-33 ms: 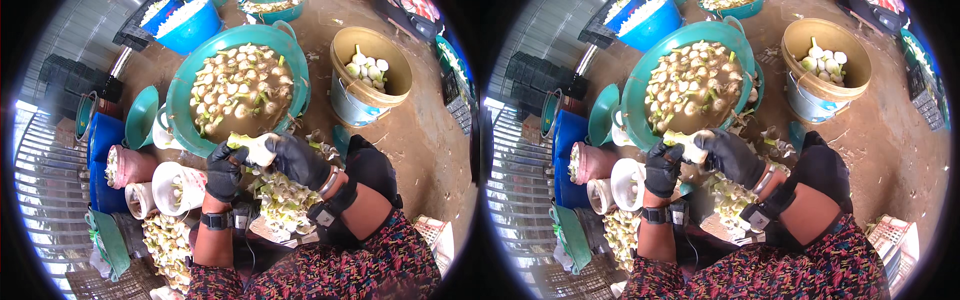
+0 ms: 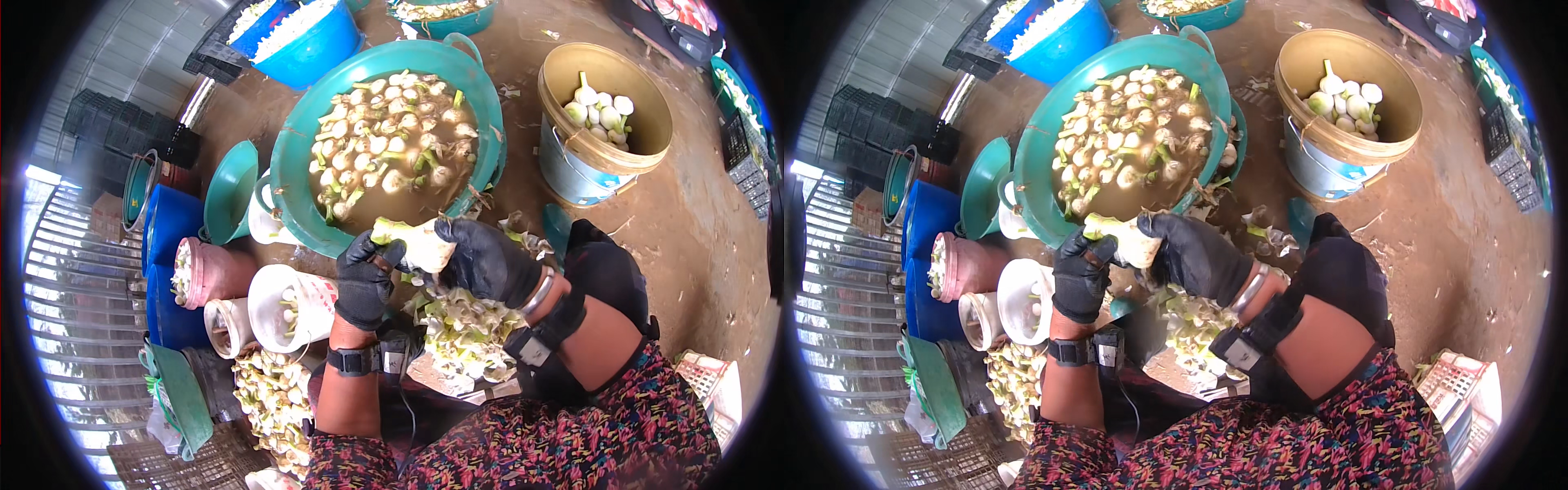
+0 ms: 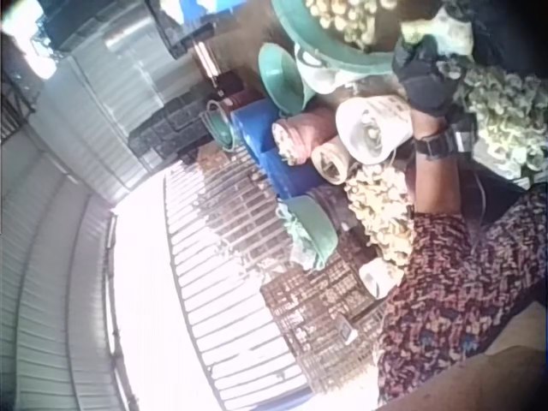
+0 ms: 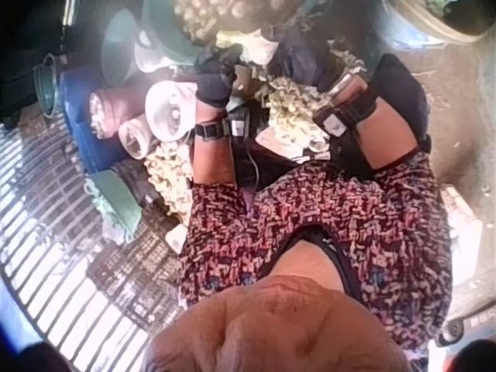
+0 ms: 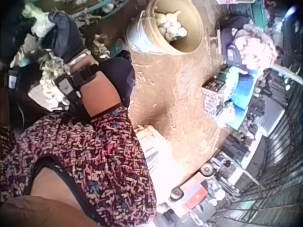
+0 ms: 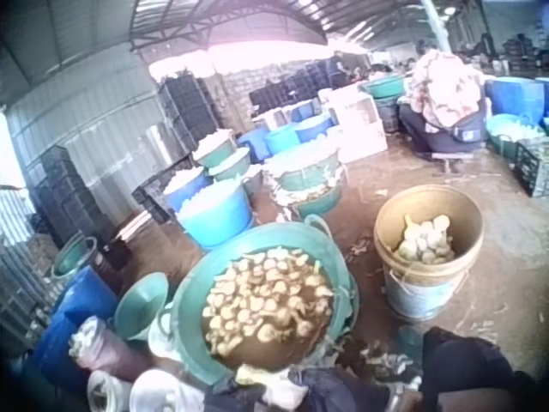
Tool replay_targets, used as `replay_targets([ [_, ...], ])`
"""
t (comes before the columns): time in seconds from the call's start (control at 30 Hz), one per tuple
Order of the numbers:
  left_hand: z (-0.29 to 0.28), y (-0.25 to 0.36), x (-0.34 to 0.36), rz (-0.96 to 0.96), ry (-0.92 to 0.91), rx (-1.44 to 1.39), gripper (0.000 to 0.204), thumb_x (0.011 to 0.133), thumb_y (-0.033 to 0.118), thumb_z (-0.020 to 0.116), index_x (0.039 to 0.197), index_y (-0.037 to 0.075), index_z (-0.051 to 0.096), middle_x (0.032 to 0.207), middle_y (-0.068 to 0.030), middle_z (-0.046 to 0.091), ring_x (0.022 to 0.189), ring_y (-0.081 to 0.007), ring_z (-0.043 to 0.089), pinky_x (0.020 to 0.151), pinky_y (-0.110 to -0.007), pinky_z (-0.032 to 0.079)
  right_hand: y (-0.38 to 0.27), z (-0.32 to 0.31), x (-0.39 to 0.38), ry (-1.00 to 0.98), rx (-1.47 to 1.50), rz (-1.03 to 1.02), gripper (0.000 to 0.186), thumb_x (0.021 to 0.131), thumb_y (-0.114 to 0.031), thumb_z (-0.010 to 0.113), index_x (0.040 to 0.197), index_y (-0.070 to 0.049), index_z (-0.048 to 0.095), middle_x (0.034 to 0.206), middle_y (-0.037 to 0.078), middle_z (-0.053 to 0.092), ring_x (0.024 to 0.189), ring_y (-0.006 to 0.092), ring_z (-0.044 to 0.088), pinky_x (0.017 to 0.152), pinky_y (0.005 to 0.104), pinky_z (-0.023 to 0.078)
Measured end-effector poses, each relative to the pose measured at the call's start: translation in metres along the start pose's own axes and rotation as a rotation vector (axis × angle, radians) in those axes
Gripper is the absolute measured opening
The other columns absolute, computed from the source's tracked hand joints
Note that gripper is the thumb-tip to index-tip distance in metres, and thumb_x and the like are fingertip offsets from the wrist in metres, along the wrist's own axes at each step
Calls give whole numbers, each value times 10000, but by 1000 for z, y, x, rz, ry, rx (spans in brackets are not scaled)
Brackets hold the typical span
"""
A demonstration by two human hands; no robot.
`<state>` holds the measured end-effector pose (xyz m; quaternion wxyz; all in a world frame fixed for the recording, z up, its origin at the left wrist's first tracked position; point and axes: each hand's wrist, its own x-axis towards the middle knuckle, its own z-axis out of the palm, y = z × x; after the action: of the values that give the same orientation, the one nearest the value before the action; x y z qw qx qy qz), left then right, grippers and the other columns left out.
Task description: Peel and clean green onions/scallions by hand and place them in containers.
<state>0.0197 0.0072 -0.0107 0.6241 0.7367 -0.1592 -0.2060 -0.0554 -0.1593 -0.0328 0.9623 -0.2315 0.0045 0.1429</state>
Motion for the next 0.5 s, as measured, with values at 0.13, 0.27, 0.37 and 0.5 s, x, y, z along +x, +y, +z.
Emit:
replay_targets([
  [0.13,-7,-14,4,465,-64,396,265,729,5,620,992,17,585,883,-73,623,794,-143,592,718,-264,468,-1,-2,-1,-6,243,261,357,850,-291,499,1055,1,508,876,111,619,695,173,614,624,277,508],
  [0.27,2,-18,2,274,-87,207,361,689,-8,656,1036,24,564,908,-86,599,800,-160,590,728,-257,467,2,-7,-3,-98,242,238,348,851,-227,492,1066,46,489,912,131,604,695,155,590,614,279,500],
  [0.37,-26,-23,-5,258,-307,481,417,744,-21,583,1140,100,535,831,-61,566,754,-163,583,681,-239,474,-6,-1,-4,-2,168,60,304,859,-198,481,1050,38,494,902,112,602,674,136,575,593,262,492],
  [0.5,9,3,-6,325,-214,269,311,777,52,604,1084,42,556,942,-55,592,791,-146,585,705,-250,474,-3,-7,-3,44,-36,-19,260,853,-161,507,1066,-11,499,886,66,593,744,124,592,599,235,486],
])
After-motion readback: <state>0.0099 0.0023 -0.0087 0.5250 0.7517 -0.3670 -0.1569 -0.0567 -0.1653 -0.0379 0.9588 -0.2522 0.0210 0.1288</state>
